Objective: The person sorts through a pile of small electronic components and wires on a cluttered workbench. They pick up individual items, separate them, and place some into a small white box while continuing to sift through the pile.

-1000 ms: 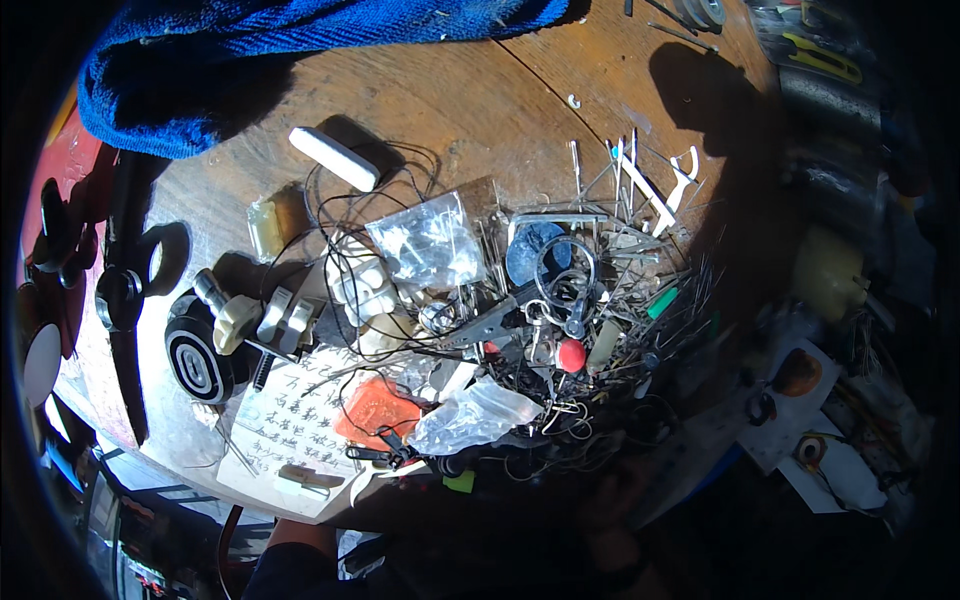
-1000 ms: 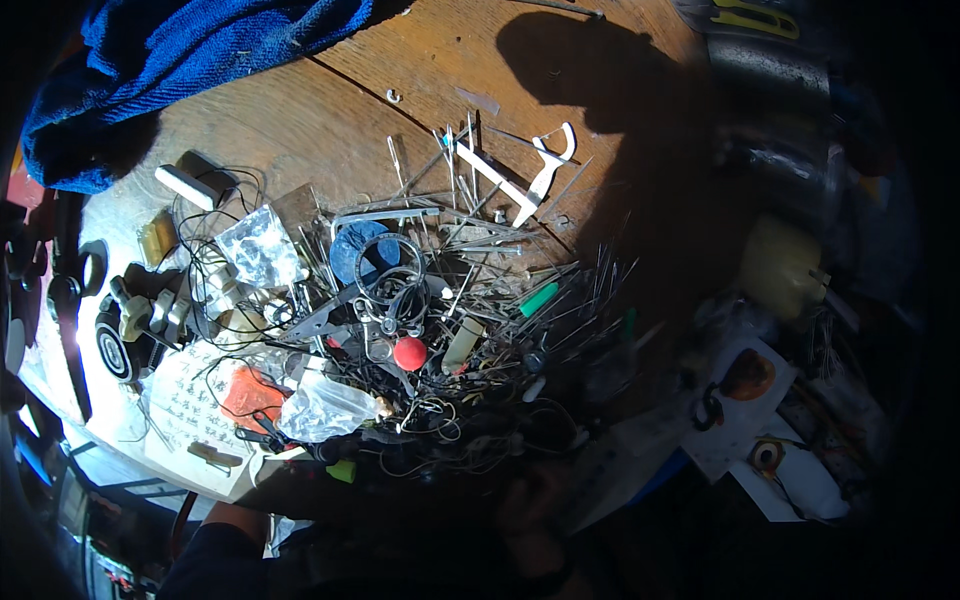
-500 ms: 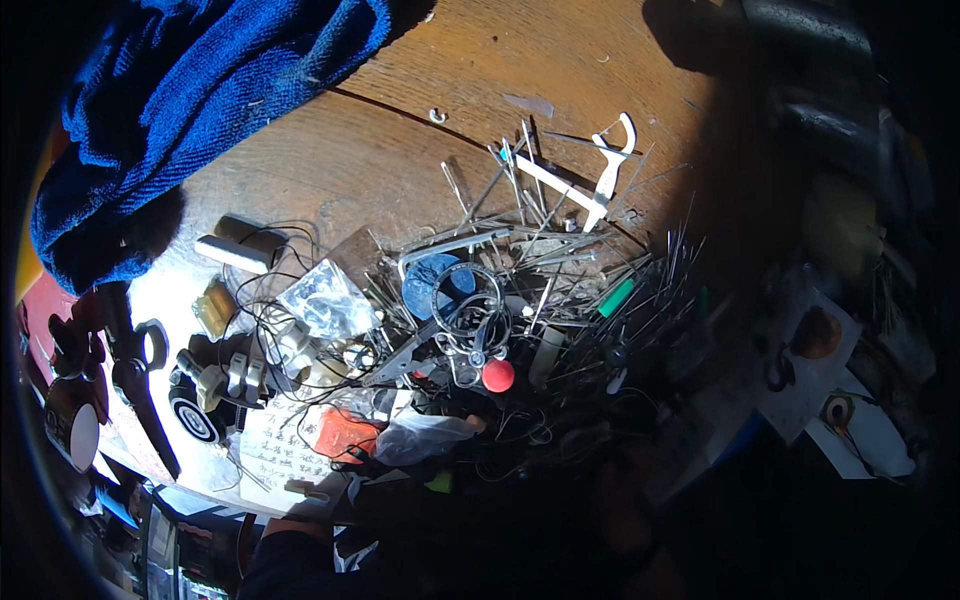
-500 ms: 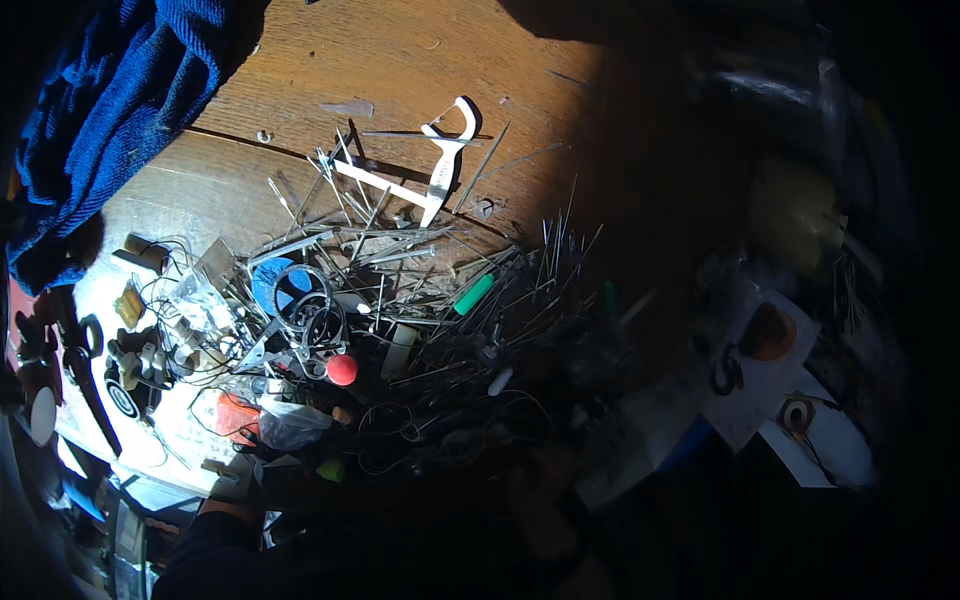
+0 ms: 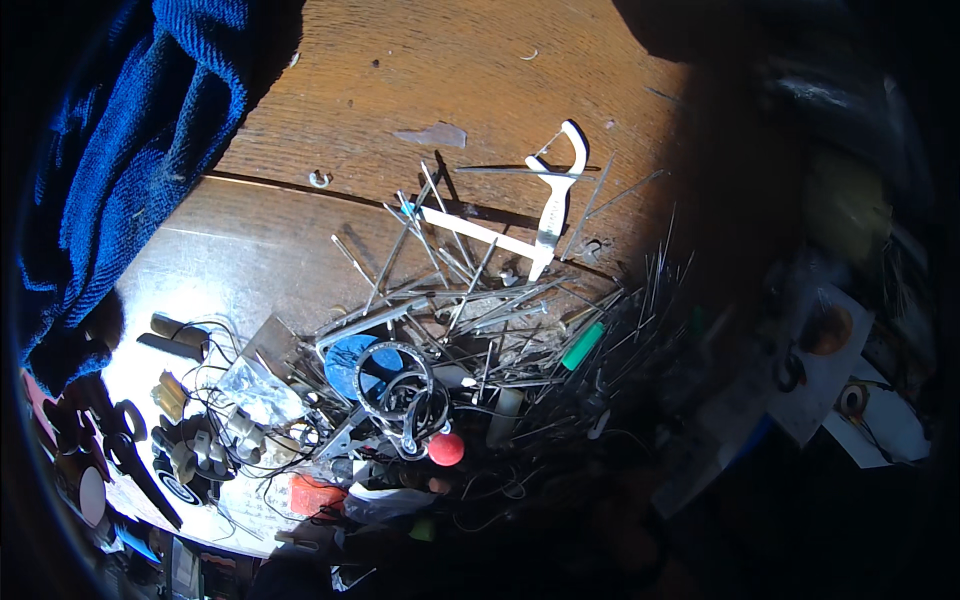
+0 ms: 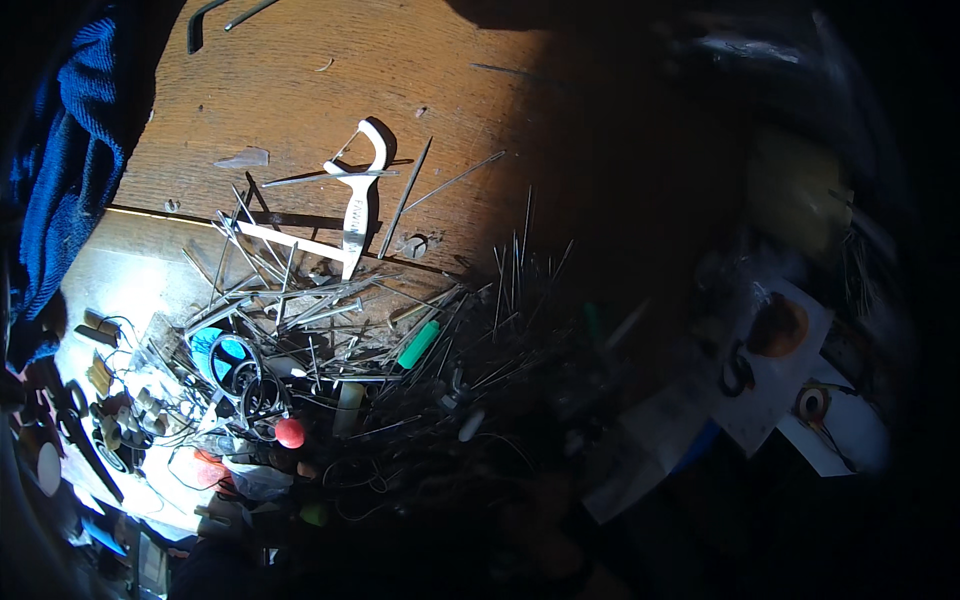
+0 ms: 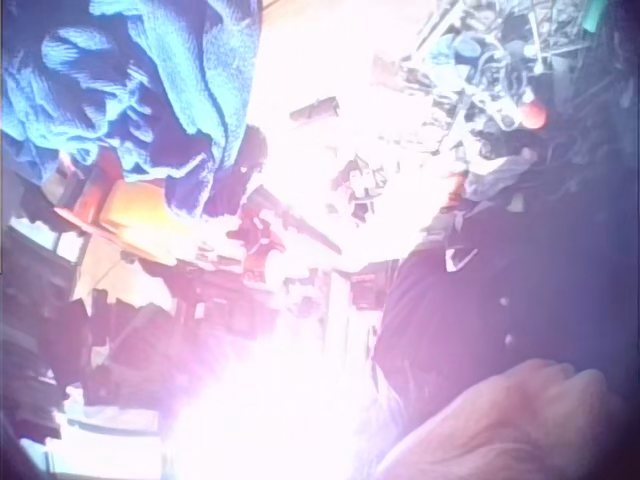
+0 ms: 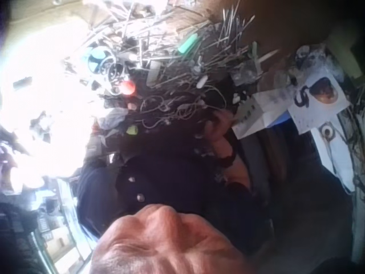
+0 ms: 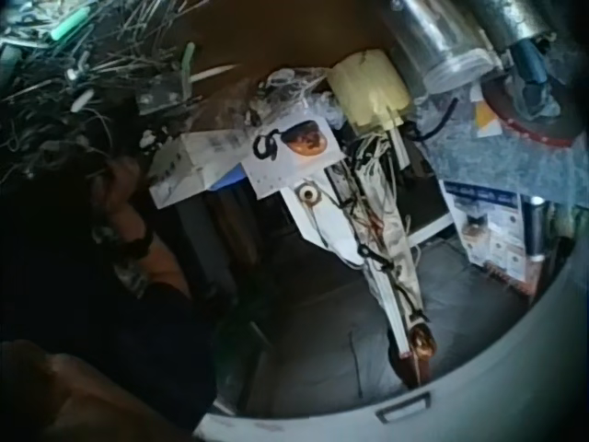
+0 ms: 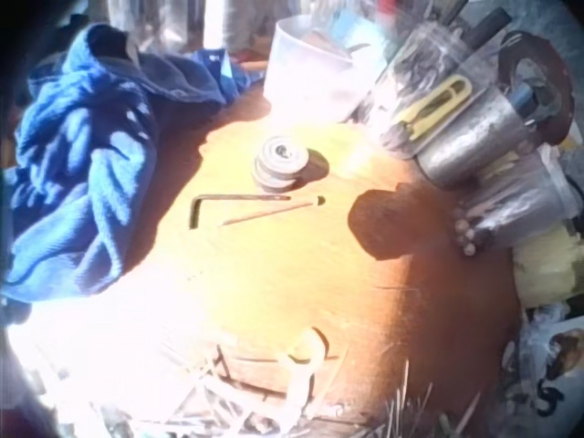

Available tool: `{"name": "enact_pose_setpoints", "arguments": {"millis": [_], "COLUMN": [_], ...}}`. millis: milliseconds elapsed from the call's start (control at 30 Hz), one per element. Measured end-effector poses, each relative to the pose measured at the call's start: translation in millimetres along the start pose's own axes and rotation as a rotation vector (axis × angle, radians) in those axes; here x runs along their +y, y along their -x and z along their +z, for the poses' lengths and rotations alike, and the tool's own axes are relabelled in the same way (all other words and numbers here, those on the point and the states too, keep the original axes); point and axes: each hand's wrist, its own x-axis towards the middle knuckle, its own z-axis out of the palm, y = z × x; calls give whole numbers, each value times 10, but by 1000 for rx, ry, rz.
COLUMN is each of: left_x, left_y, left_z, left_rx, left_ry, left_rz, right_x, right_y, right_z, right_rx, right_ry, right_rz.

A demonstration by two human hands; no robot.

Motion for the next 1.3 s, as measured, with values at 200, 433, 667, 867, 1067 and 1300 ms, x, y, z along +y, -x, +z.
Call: {"name": "enact_pose_setpoints", "arguments": {"millis": [200,433,667,867,1067,1300], "left_x": [-41,25,68,37,-16,438], "left_y": [-78,-274,-596,-725,-199,1426], "left_z": [-205,-536,-749,-952,-1667,-2167], "left_rx": [7,26,83,164,62,-191], "left_ry": [-18,-100,-167,-190,-244,-436], "left_rz": [18,70,159,310,541,890], "right_x": [-77,-96,-55,-218,-294,-114], "right_y": [-69,14,-34,-191,-292,-304], "right_z": [43,172,158,161,54,-166], "right_rx": [56,151,46,315,382,524], "right_ry": [-1,-5,-246,-437,-793,-707], "right_rz": [-14,46,151,267,367,55]}}
